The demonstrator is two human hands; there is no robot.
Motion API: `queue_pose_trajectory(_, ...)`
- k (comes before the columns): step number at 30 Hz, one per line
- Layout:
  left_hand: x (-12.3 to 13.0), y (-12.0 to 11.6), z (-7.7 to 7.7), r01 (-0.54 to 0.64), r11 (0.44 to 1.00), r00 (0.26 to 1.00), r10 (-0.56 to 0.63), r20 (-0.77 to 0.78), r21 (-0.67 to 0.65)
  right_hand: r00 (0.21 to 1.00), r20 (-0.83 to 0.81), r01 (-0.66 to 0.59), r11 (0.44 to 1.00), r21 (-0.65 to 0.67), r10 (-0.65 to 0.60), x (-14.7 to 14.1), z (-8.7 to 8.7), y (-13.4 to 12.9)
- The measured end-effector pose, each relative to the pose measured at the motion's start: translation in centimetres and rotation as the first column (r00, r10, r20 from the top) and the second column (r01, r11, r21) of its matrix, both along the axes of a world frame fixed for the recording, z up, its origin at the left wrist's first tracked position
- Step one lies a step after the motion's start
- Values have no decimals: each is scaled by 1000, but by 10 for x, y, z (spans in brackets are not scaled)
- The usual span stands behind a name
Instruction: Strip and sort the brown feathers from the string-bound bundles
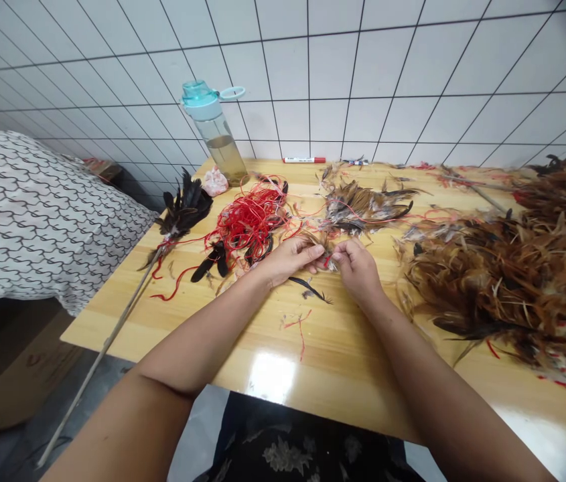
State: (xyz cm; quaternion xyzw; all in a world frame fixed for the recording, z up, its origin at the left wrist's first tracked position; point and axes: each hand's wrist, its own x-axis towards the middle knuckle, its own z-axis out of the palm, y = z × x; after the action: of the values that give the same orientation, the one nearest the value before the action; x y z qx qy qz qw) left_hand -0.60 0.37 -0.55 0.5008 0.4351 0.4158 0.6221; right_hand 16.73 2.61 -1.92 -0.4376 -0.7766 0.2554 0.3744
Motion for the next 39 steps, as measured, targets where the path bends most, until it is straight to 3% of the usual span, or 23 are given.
queue_pose_trajectory(3,-2,-2,5,57,998,989,-52,-138,27,997,64,50,999,-4,-50,1,2,-1)
queue_pose_trajectory(9,0,-8,13,61,994,956,-84,-282,-91,984,131,124,992,5,-123,2,2,0)
queue_pose_trajectory(16,7,-10,11,35,996,963,-54,-266,-76,969,223,114,993,-15,-108,-3,5,-4)
queue_pose_trajectory(26,-2,-4,4,75,982,994,-87,-64,-173,972,229,54,998,16,-56,-4,6,-7)
queue_pose_trajectory(34,2,-6,5,11,983,992,-34,-123,-184,962,272,23,1000,15,-26,-3,5,-7)
queue_pose_trajectory(39,6,-6,2,-43,996,976,26,-214,-77,940,339,31,999,25,-38,-1,5,-6)
